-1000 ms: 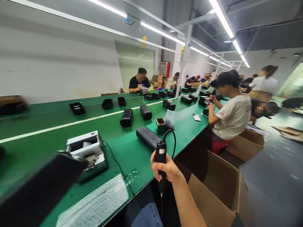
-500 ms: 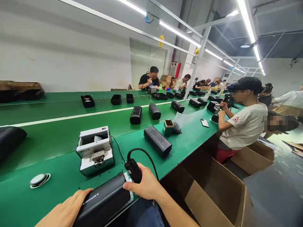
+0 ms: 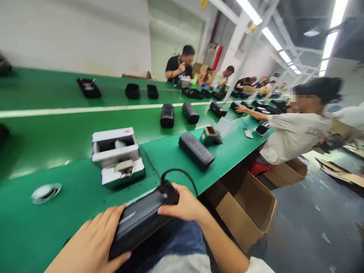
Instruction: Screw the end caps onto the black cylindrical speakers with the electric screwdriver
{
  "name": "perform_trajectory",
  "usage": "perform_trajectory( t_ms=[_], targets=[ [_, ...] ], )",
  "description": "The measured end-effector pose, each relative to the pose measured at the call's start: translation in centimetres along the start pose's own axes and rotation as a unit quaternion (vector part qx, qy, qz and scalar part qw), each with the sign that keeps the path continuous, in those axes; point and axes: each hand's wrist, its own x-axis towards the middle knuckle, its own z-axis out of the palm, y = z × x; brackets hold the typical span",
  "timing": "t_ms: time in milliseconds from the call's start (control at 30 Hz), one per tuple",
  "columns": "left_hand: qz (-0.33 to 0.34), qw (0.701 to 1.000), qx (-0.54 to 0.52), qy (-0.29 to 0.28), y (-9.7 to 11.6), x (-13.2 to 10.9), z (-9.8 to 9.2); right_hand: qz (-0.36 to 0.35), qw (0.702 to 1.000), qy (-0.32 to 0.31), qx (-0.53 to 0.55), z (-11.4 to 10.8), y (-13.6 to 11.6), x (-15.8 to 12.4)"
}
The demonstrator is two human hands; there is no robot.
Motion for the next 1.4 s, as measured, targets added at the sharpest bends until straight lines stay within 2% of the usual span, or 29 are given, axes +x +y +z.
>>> perform_trajectory(
  t_ms=[133, 267, 433, 600, 867, 933, 1033, 1133, 1200, 1267, 1400],
  targets=[
    [-0.003, 0.997, 0.017, -0.078, 3.0, 1.2, -3.9, 0.023, 0.999, -0.037, 0.024, -0.5, 0.5, 0.1],
    [-0.013, 0.992, 0.027, -0.122, 4.0, 2.1, -5.3, 0.054, 0.995, -0.067, 0.040, -0.9, 0.4, 0.5],
    [-0.006, 0.990, 0.049, -0.132, 4.7, 1.8, -6.0, 0.063, 0.995, -0.054, 0.061, -0.6, 0.0, 0.0],
    [0.000, 0.988, 0.064, -0.142, 4.6, 2.0, -6.3, 0.059, 0.994, -0.049, 0.084, -0.3, 0.8, 0.0],
    [0.001, 0.990, 0.056, -0.133, 5.2, 1.8, -5.8, 0.052, 0.992, -0.077, 0.079, -0.7, 1.4, 0.4],
    [-0.003, 0.992, 0.024, -0.124, 4.7, 1.3, -5.9, 0.055, 0.993, -0.078, 0.065, -0.8, 1.2, 0.4],
    [-0.018, 0.992, -0.055, -0.117, 2.7, -0.7, -6.5, 0.055, 0.996, -0.061, 0.022, -1.0, 0.9, 0.2],
    [-0.094, 0.984, -0.110, -0.102, 0.7, -3.7, -7.0, 0.060, 0.997, -0.050, -0.004, -1.1, 0.8, 0.2],
    [-0.150, 0.975, -0.140, -0.090, -0.1, -5.3, -6.6, 0.062, 0.997, -0.048, -0.012, -1.2, 0.8, 0.4],
    [-0.174, 0.966, -0.174, -0.076, -0.3, -6.2, -5.9, 0.058, 0.997, -0.048, -0.027, -1.3, 1.0, 0.5],
    [-0.155, 0.965, -0.211, -0.033, -0.1, -6.8, -4.4, 0.072, 0.993, -0.039, -0.079, -1.6, 1.8, 0.0]
  ],
)
